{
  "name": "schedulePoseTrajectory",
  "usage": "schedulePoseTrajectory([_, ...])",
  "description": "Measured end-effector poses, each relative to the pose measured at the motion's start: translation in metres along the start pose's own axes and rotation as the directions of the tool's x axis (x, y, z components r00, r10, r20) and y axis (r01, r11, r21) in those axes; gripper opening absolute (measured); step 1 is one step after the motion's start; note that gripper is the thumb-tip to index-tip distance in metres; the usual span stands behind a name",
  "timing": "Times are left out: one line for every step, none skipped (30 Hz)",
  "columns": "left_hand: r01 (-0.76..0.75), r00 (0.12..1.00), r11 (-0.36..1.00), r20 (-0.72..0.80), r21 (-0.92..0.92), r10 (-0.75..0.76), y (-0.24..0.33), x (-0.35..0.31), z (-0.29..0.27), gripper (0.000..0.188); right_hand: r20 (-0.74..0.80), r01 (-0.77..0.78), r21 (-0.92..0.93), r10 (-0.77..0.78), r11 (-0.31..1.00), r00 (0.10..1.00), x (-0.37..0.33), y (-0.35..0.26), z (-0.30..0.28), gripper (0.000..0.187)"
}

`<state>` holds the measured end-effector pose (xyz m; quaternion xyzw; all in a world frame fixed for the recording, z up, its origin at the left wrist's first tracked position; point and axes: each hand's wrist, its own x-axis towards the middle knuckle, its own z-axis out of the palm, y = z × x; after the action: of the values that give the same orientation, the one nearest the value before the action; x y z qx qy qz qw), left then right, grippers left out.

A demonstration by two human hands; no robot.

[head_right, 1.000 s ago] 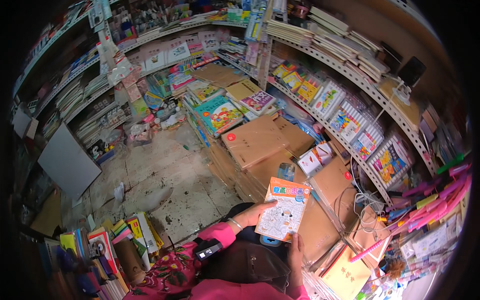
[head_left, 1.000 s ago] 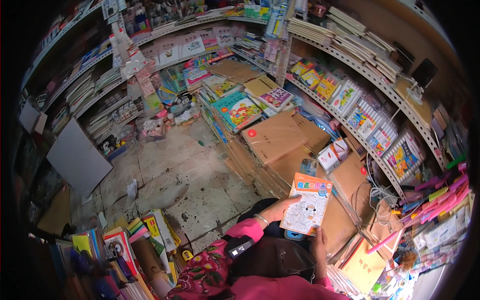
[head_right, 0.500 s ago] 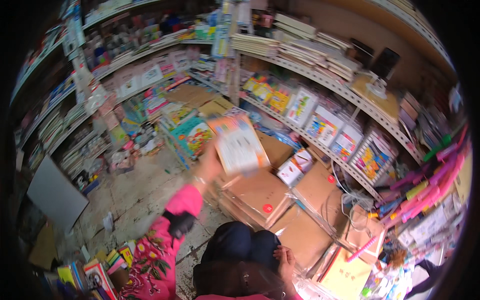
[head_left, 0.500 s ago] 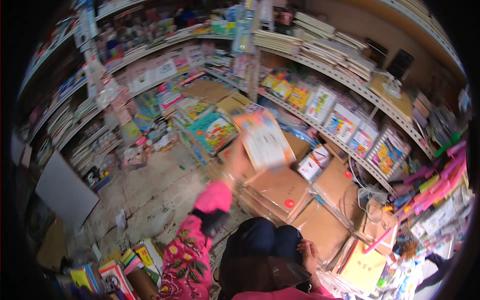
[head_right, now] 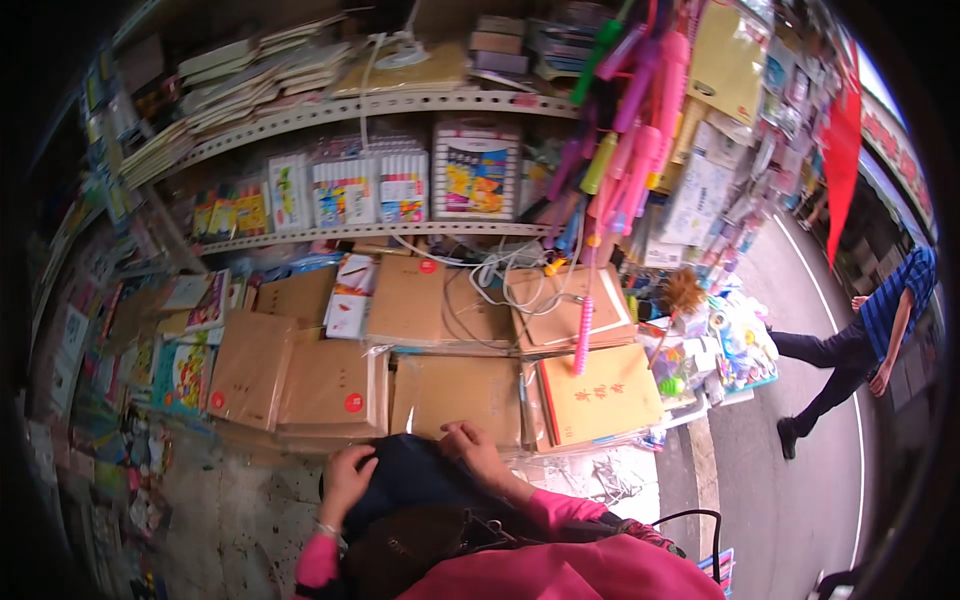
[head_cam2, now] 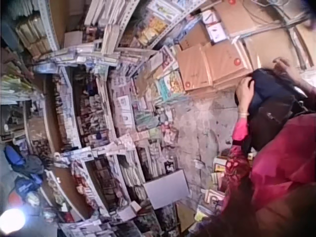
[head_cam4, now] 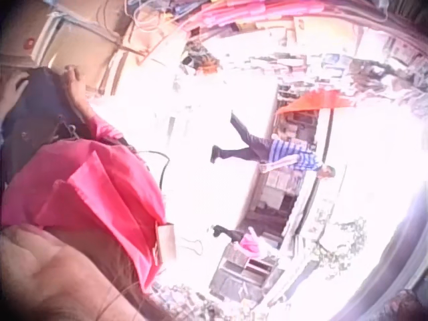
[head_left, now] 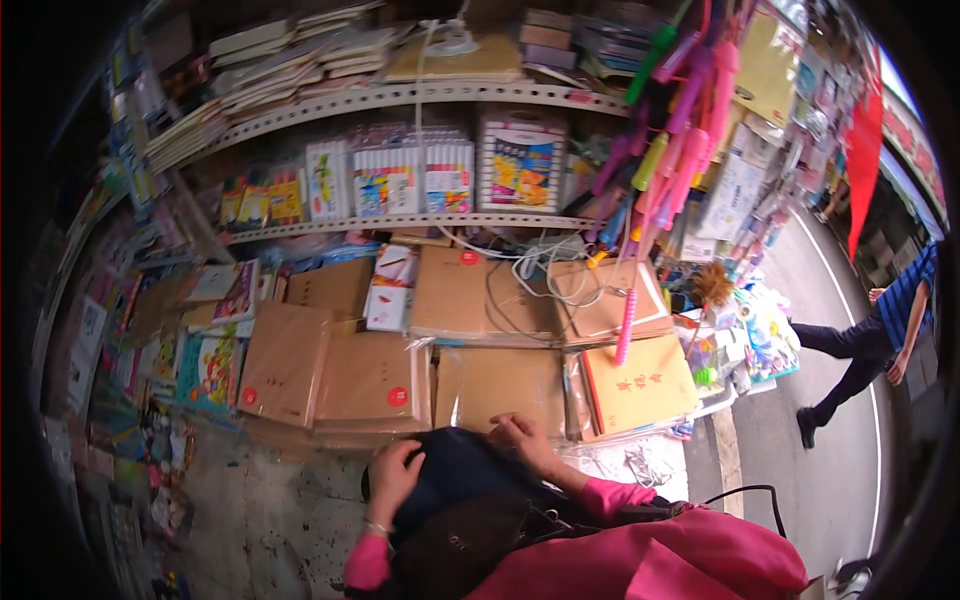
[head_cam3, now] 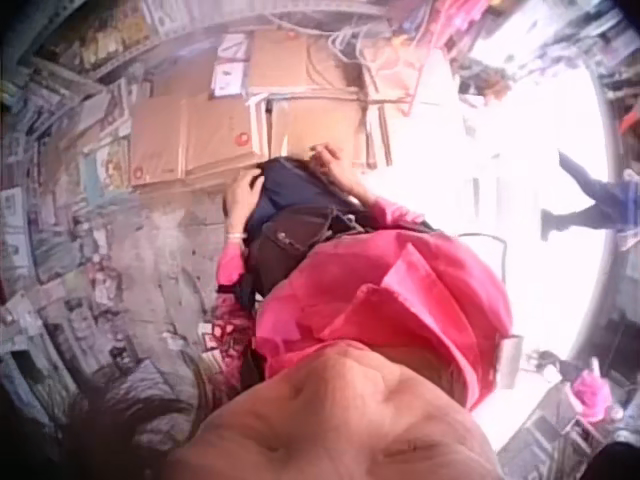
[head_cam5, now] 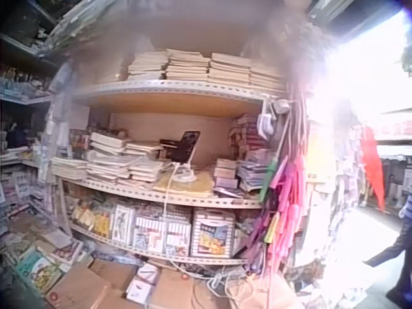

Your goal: Organizes and arranges notebooks and other items on a shelf in a stationary store.

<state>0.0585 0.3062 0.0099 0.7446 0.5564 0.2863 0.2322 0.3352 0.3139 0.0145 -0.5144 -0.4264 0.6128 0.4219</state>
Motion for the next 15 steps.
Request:
schedulePoseTrajectory([-0.093,0.991,0.951,-0.065,0.294,0.117,0.011,-0.007,0.008,0.019,-0.059,0.0,0.049,0.003,0.999,0.998,0.004,-0.004,-0.01,0.031])
schedulePoseTrajectory([-0.061,0.994,0.966,-0.073,0.249,0.081,0.013,-0.007,0.007,0.017,-0.141,-0.009,0.07,0.019,0.997,0.99,0.009,-0.009,-0.024,0.03])
schedulePoseTrajectory([-0.058,0.991,0.977,-0.103,0.205,0.081,0.014,-0.007,0.004,0.015,-0.217,0.021,0.118,0.005,0.993,0.976,0.012,-0.012,-0.038,0.029])
schedulePoseTrajectory([0.023,0.997,0.991,-0.079,0.129,-0.012,0.015,-0.007,0.001,0.015,-0.262,0.069,0.13,-0.033,0.989,0.965,0.015,-0.016,-0.053,0.029])
schedulePoseTrajectory([0.107,0.991,0.992,-0.084,0.067,-0.101,0.014,-0.006,-0.001,0.014,-0.329,0.055,0.124,-0.011,0.991,0.944,0.016,-0.02,-0.068,0.029])
schedulePoseTrajectory([0.149,0.986,0.988,-0.086,0.046,-0.144,0.014,-0.005,-0.001,0.014,-0.361,0.098,0.151,-0.037,0.984,0.932,0.018,-0.023,-0.081,0.028])
schedulePoseTrajectory([0.121,0.989,0.992,-0.089,0.037,-0.117,0.013,-0.005,0.0,0.014,-0.411,0.092,0.168,-0.016,0.982,0.912,0.019,-0.027,-0.094,0.028])
schedulePoseTrajectory([0.103,0.991,0.993,-0.09,0.063,-0.097,0.013,-0.005,0.001,0.013,-0.446,0.122,0.166,-0.036,0.979,0.894,0.019,-0.031,-0.106,0.026])
schedulePoseTrajectory([0.076,0.994,0.992,-0.088,0.103,-0.067,0.014,-0.005,0.003,0.013,-0.483,0.147,0.152,-0.056,0.977,0.874,0.021,-0.035,-0.117,0.024])
schedulePoseTrajectory([0.075,0.994,0.993,-0.083,0.096,-0.067,0.014,-0.005,0.004,0.013,-0.511,0.195,0.13,-0.103,0.972,0.853,0.021,-0.039,-0.128,0.023])
schedulePoseTrajectory([0.089,0.993,0.99,-0.088,0.11,-0.079,0.015,-0.005,0.004,0.013,-0.543,0.211,0.122,-0.112,0.97,0.832,0.021,-0.043,-0.14,0.022])
schedulePoseTrajectory([0.1,0.991,0.985,-0.108,0.142,-0.085,0.016,-0.005,0.004,0.012,-0.592,0.263,0.067,-0.173,0.963,0.787,0.023,-0.048,-0.15,0.022])
schedulePoseTrajectory([0.099,0.992,0.986,-0.094,0.131,-0.088,0.016,-0.005,0.004,0.012,-0.639,0.284,0.027,-0.202,0.958,0.743,0.027,-0.054,-0.16,0.023])
schedulePoseTrajectory([0.094,0.993,0.99,-0.087,0.104,-0.085,0.017,-0.005,0.003,0.012,-0.667,0.304,-0.077,-0.276,0.949,0.692,0.031,-0.061,-0.171,0.021])
schedulePoseTrajectory([0.101,0.992,0.99,-0.081,0.098,-0.094,0.017,-0.005,0.002,0.012,-0.686,0.343,-0.119,-0.326,0.932,0.65,0.038,-0.069,-0.181,0.023])
